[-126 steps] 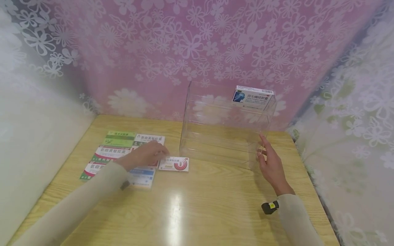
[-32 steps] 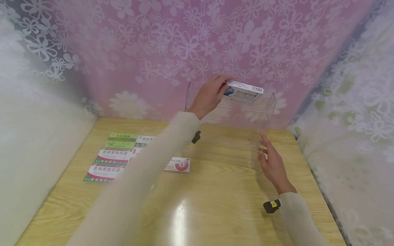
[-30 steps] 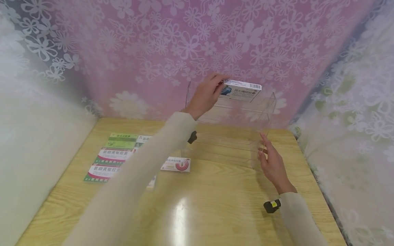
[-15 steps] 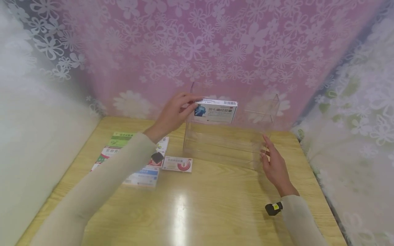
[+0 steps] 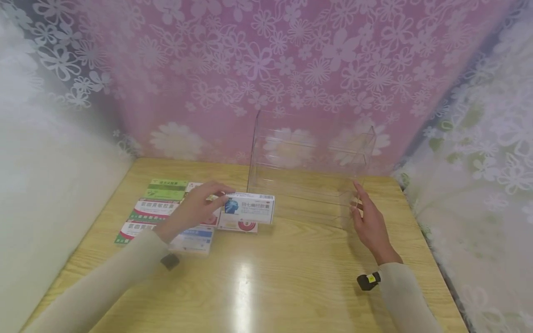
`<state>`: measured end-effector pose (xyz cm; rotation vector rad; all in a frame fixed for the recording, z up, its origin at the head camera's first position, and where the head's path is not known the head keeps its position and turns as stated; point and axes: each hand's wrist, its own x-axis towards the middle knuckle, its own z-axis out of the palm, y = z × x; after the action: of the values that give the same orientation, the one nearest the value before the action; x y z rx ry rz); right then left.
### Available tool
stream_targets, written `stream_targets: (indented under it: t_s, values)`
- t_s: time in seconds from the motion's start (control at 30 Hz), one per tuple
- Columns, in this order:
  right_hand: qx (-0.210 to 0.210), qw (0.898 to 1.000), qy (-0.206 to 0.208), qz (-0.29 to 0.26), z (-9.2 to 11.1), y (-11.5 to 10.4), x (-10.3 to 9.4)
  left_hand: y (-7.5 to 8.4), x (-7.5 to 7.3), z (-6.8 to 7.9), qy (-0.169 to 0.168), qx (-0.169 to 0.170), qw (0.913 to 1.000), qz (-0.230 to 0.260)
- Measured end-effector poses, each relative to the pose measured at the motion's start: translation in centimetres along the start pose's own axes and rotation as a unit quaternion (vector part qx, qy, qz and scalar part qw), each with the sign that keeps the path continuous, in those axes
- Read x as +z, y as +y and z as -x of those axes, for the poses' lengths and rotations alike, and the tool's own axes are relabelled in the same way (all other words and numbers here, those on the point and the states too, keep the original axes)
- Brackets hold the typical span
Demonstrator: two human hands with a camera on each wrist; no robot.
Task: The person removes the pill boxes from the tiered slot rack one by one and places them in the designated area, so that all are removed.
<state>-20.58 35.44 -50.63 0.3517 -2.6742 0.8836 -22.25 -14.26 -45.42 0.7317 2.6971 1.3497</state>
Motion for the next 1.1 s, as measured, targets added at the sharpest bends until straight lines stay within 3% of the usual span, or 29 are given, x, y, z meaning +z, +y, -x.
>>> stream_targets:
  t_s: [0.17,0.33,0.57,0.73,0.87,0.97,1.1]
  values:
    - [0.001,1.0,0.001,0.002,0.1,-0.1,0.0,-2.3,0.5,2.7,-0.057,-0.047,0.9972,-0.005]
    - [0.0,1.0,0.003,0.004,0.2,-0.2,0.0,-3.9,1.1,4.0,-0.103,-0.072,0.992,-0.008]
    - [0.005,1.0,-0.003,0.002,0.3,-0.3,0.0,-5.4,1.9,4.8,-0.123,-0.067,0.9888,-0.052]
    - [0.003,1.0,0.0,0.005,0.3,-0.3,0.0,-5.1,2.4,5.1,-0.128,-0.053,0.9847,-0.106]
    - [0.0,1.0,0.001,0.004,0.2,-0.4,0.0,-5.2,3.5,5.8,-0.146,-0.04,0.9724,-0.178]
    - [-0.001,1.0,0.002,0.005,0.1,-0.3,0.0,-5.1,4.0,6.3,-0.15,-0.019,0.9571,-0.247]
    - [0.002,1.0,0.0,0.004,0.2,-0.3,0.0,-4.0,3.9,6.7,-0.157,-0.005,0.9487,-0.274]
